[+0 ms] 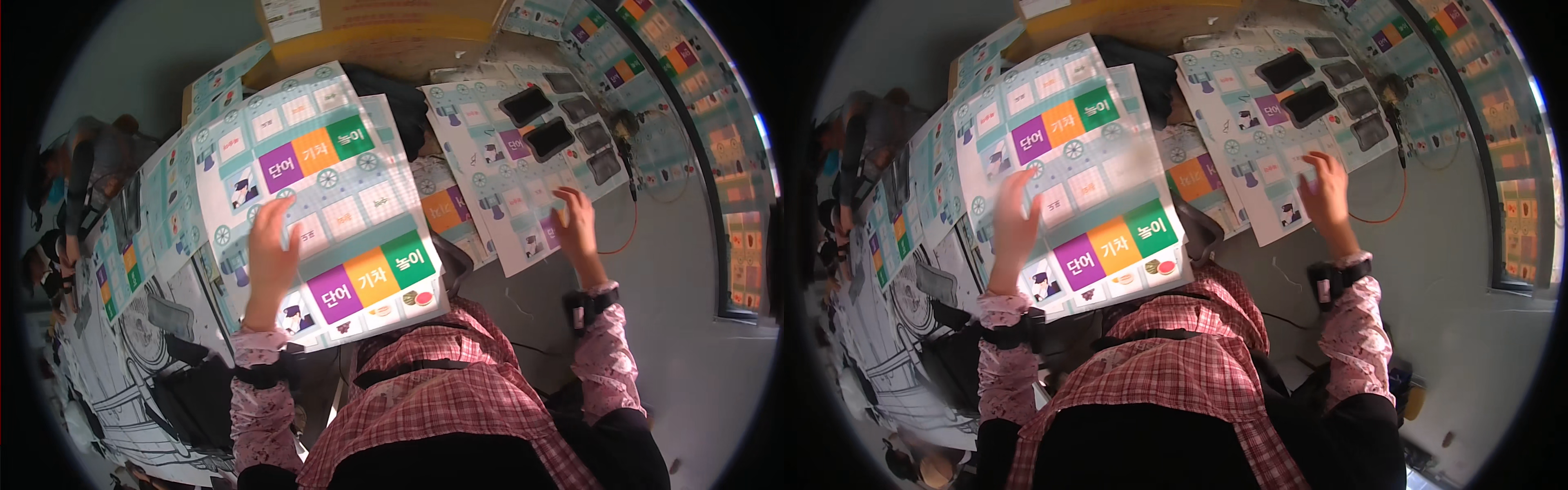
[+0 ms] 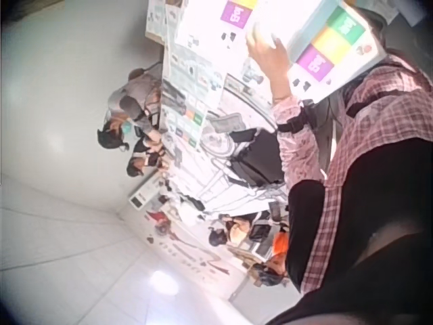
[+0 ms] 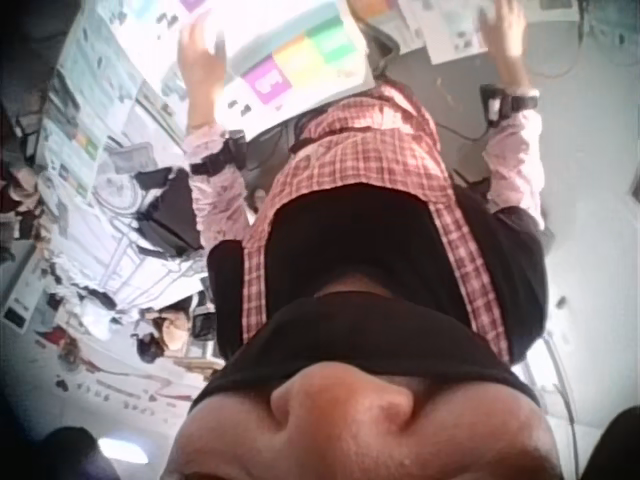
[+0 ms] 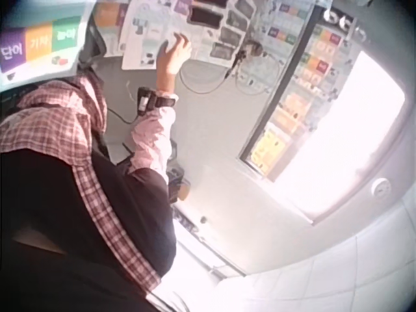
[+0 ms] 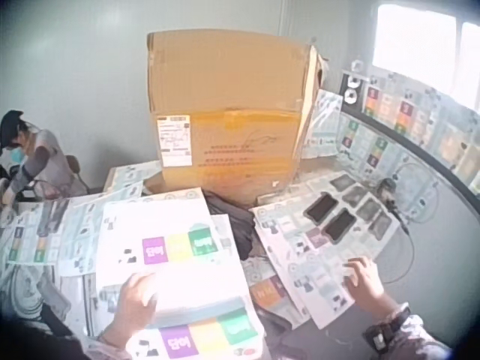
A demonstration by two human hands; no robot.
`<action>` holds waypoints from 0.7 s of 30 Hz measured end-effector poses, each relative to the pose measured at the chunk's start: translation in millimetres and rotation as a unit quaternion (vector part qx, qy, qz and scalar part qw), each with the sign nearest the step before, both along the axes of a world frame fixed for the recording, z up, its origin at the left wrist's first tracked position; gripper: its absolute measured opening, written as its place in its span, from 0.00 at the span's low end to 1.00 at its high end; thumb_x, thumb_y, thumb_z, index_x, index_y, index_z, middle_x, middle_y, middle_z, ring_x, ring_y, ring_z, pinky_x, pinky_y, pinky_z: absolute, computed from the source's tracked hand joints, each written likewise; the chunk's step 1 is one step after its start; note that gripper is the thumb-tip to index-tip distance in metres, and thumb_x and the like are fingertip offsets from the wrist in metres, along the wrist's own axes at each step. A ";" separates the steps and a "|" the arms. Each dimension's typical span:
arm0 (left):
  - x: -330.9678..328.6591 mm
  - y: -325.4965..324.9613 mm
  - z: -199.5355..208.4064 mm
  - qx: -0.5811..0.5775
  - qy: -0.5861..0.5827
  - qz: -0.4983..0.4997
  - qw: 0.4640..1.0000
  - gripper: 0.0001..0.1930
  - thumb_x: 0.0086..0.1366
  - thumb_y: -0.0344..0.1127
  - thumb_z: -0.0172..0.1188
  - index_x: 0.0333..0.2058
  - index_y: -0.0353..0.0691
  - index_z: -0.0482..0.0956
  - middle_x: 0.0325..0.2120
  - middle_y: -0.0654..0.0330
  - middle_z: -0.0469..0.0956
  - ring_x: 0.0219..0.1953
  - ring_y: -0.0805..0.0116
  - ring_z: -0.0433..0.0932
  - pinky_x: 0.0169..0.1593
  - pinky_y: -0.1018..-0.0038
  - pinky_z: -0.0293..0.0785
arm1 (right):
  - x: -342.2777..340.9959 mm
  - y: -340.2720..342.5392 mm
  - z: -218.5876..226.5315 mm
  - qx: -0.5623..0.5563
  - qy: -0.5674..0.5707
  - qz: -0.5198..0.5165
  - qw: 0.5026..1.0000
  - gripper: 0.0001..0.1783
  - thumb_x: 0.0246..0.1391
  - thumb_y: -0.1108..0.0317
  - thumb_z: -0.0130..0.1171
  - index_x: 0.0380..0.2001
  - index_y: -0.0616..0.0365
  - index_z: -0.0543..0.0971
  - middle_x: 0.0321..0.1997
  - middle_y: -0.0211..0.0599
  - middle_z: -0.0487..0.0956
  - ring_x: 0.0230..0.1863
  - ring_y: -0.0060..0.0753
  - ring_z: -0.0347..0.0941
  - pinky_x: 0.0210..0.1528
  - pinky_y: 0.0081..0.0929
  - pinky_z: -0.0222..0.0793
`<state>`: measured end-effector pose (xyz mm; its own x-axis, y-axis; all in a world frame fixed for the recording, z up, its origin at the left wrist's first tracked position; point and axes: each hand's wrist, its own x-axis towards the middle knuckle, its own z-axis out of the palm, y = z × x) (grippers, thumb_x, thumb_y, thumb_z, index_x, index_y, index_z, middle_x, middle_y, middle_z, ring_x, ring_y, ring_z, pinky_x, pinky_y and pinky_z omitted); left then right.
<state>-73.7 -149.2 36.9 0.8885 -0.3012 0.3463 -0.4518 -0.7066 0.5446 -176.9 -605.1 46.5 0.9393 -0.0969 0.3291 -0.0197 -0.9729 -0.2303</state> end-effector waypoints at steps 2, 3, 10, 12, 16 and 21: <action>-4.2 -51.1 -2.9 -0.005 0.044 -0.061 0.997 0.17 0.52 0.26 0.52 0.44 0.39 0.71 0.40 0.54 0.71 0.46 0.55 0.68 0.52 0.64 0.61 | 17.0 8.5 -25.5 0.092 0.000 0.049 0.995 0.17 0.38 0.76 0.58 0.37 0.57 0.72 0.42 0.42 0.72 0.45 0.46 0.66 0.47 0.39 0.61; -7.6 -74.6 -7.1 -0.008 0.074 -0.093 0.993 0.16 0.52 0.27 0.52 0.42 0.39 0.72 0.40 0.55 0.72 0.47 0.56 0.68 0.52 0.64 0.61 | 27.3 19.6 -33.5 0.084 -0.013 0.089 0.992 0.16 0.39 0.74 0.58 0.36 0.58 0.73 0.40 0.43 0.73 0.44 0.47 0.67 0.46 0.39 0.62; -5.7 -179.3 -49.5 0.255 -0.011 -0.296 0.920 0.06 0.52 0.37 0.57 0.28 0.42 0.75 0.25 0.66 0.74 0.42 0.66 0.70 0.62 0.58 0.45 | 96.6 43.5 -77.1 0.127 0.092 0.205 0.966 0.11 0.45 0.63 0.55 0.32 0.56 0.75 0.36 0.41 0.74 0.43 0.45 0.68 0.46 0.37 0.60; -0.9 -183.1 -56.1 0.320 0.005 -0.284 0.904 0.03 0.50 0.34 0.56 0.24 0.43 0.74 0.19 0.65 0.71 0.35 0.68 0.70 0.60 0.61 0.51 | 101.0 27.2 -89.3 0.149 0.079 0.234 0.957 0.10 0.44 0.63 0.55 0.30 0.57 0.76 0.34 0.42 0.75 0.40 0.44 0.70 0.43 0.36 0.63; -13.0 -219.6 -64.8 0.418 -0.026 -0.186 0.889 0.12 0.49 0.30 0.50 0.34 0.39 0.72 0.27 0.59 0.71 0.38 0.65 0.70 0.59 0.64 0.54 | 65.6 13.4 -139.1 0.319 0.204 0.277 0.883 0.08 0.44 0.72 0.55 0.31 0.61 0.74 0.30 0.43 0.75 0.29 0.41 0.74 0.31 0.31 0.69; -46.8 -242.7 -102.7 0.392 -0.033 -0.225 0.891 0.12 0.48 0.31 0.51 0.34 0.40 0.72 0.32 0.58 0.71 0.42 0.62 0.70 0.60 0.63 0.51 | 13.1 40.9 -164.4 0.408 0.285 0.242 0.833 0.17 0.37 0.67 0.59 0.32 0.67 0.73 0.27 0.48 0.75 0.30 0.43 0.73 0.30 0.32 0.68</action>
